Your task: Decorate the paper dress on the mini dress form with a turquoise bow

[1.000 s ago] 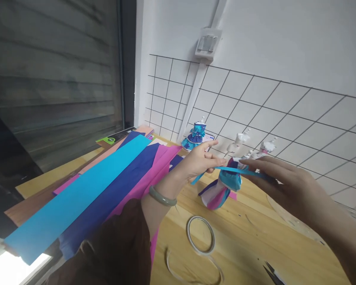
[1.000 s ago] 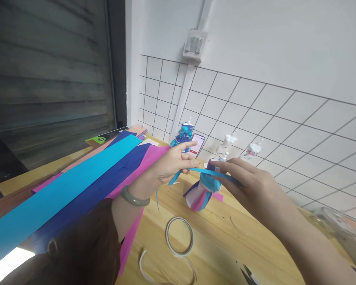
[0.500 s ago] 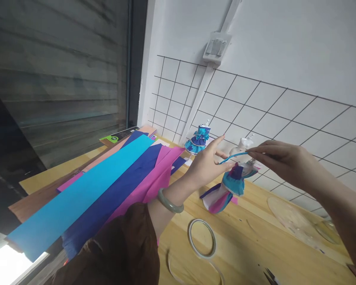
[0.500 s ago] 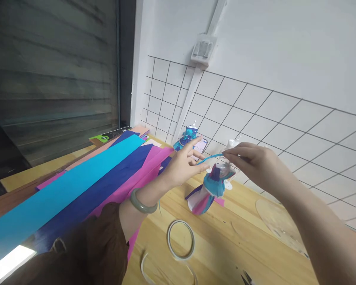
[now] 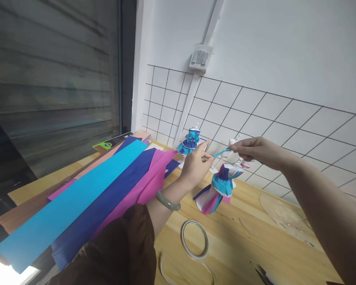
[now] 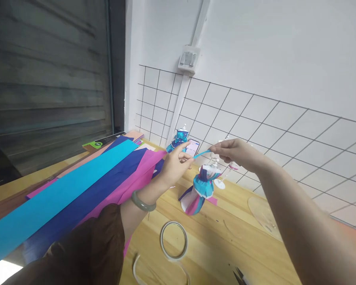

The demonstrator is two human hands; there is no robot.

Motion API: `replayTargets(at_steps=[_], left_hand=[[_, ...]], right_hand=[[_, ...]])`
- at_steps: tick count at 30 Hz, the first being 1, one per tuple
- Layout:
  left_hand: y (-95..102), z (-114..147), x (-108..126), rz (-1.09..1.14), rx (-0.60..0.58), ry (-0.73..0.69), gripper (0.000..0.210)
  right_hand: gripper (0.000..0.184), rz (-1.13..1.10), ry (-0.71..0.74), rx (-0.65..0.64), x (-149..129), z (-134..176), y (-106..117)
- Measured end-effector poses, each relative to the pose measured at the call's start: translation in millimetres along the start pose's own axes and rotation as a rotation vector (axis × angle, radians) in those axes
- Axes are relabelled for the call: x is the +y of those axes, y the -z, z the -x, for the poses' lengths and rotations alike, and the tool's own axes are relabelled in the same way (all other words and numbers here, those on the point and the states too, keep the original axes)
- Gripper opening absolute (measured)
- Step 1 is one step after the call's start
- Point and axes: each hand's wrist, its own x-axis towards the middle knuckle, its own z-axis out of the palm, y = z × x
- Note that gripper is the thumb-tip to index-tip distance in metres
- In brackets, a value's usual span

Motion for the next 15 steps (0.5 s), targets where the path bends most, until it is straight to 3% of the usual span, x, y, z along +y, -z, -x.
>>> replayTargets(at_steps=[3,10,15], left_hand=[[-2.0,-1.8,-6.3,-0.055,-0.015,0.022,0.062],[-10.7,7.7,-23.9,-0.067,-0.097,0.084,0.070],[-13.3,12.7,-26.2,0.063,-0.157,0.184,0.076]], right_hand=[[0.036,-0.046,-0.089,-0.128,22.3,2.5,-12.6],[0.026,-0.016,-0.056,-0.040,49.6,35.9,-40.8],[0.036,0.000,-0.093,0.018,53.2,54.9,-50.4]])
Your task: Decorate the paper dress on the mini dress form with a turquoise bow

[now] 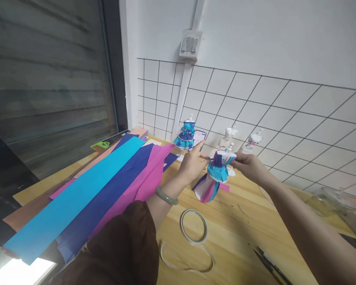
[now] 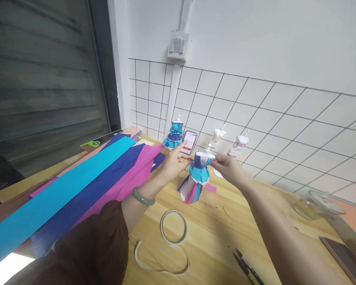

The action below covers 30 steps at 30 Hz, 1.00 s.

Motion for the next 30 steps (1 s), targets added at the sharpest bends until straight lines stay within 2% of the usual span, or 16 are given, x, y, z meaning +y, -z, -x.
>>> replayTargets(at_steps=[8,14,25,30], left_hand=[[-0.9,7.6,8.1,0.082,-0.063,0.053,0.079],[-5.1,3.9,-0.6,-0.038,0.031,-0.020,0.079],[-9.2,13.5,8.3,-0.075,0.015,-0.069,0.080],[-10.2,13.3,9.2,-0.096,0.034,-0.076,0.078]], right_hand=[[0.044,-0.023,-0.014,0.025,-3.9,17.8,-6.3],[0.043,0.003,-0.132,0.124,-18.2,28.0,-8.3],[0.037,-0.249,-0.179,0.148,-17.1,44.2,-17.6],[0.041,-0.409,-0.175,0.138,-14.7,46.2,-23.0]])
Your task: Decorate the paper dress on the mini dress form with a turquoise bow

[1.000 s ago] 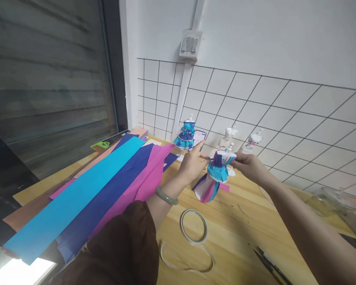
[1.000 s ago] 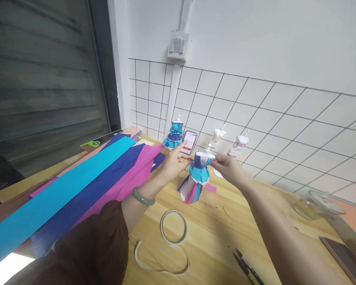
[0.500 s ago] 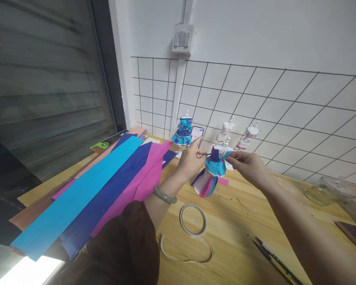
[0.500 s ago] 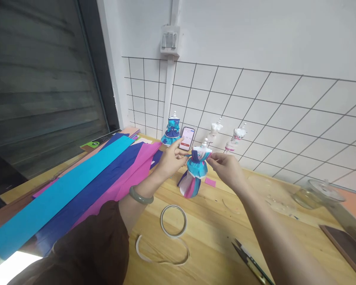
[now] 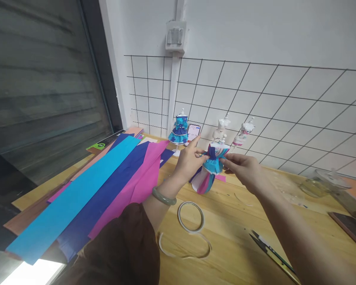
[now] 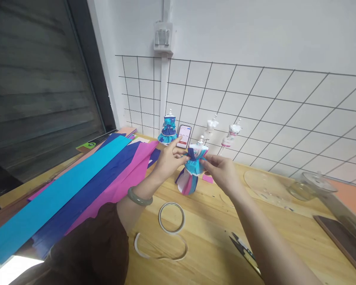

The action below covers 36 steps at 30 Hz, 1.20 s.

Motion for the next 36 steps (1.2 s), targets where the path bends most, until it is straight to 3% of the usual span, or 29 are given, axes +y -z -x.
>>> replayTargets(at_steps=[4,8,11,19,27,32,36], left_hand=[[-1.4,2.4,5.8,-0.082,0.021,-0.030,0.074],[-4.0,7.9,14.7,-0.242,0.053,-0.090,0.073],[-6.4,10.7,19.7,-0.368,0.075,-0.115,0.073],[-12.4,12.2,25.9,-0.554,0.079,-0.169,0.073],[-4.2,5.1,31.4,-0.424,-0.019,-0.051,0.070],[1.9,-0.2,25.7,-0.210,-0.096,0.029,0.066],[0.4,-1.1,20.6,-0.113,-0.077,0.068,0.082]], right_hand=[[0.042,0.033,0.055,0.036,0.9,5.4,-4.3],[0.033,0.341,0.177,0.184,0.1,13.6,-8.7],[0.027,0.469,0.235,0.225,-3.5,19.8,-11.3],[0.024,0.268,0.090,0.175,-19.3,26.5,-16.3],[0.035,0.009,0.038,0.011,-5.1,13.7,-7.7],[0.036,0.029,0.043,0.027,-6.7,12.7,-7.8],[0.037,0.053,0.040,0.063,-7.9,13.2,-11.5]])
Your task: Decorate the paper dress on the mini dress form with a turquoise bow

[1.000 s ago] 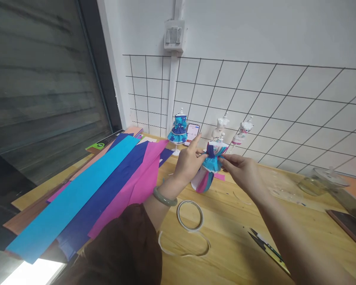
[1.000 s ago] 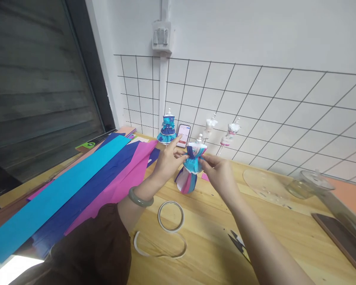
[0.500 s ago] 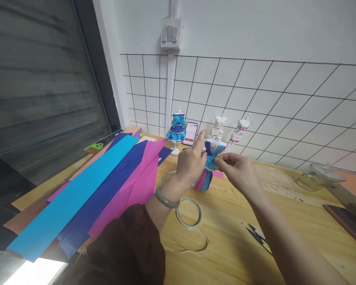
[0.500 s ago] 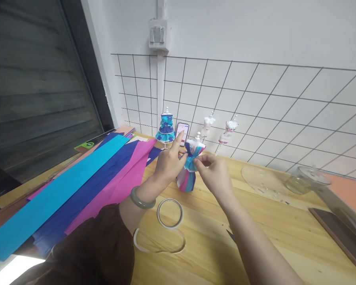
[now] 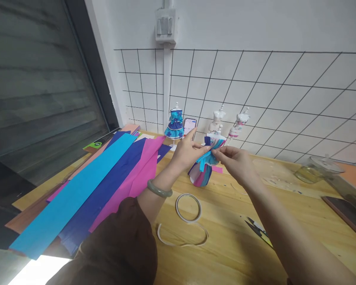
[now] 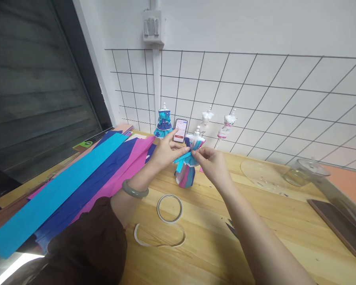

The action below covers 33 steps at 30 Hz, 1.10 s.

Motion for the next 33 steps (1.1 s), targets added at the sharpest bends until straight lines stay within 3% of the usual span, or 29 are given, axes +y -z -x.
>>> replayTargets(at_steps=[7,16,25,33], left_hand=[[-4.4,-3.5,-4.6,-0.117,0.006,-0.056,0.082],[-3.1,-8.3,-1.3,-0.264,-0.078,-0.106,0.084],[-1.4,-4.0,-3.7,-0.263,-0.013,-0.184,0.069],[5.7,-5.4,-2.8,-0.229,-0.081,-0.254,0.069]], right_hand=[[0.035,0.033,0.061,0.010,4.3,-2.4,-3.9],[0.029,0.042,0.104,0.040,1.8,-0.9,-7.6],[0.033,-0.103,0.105,0.120,13.0,-5.3,-15.5],[0.035,-0.047,0.184,0.268,26.9,-15.3,-19.9]])
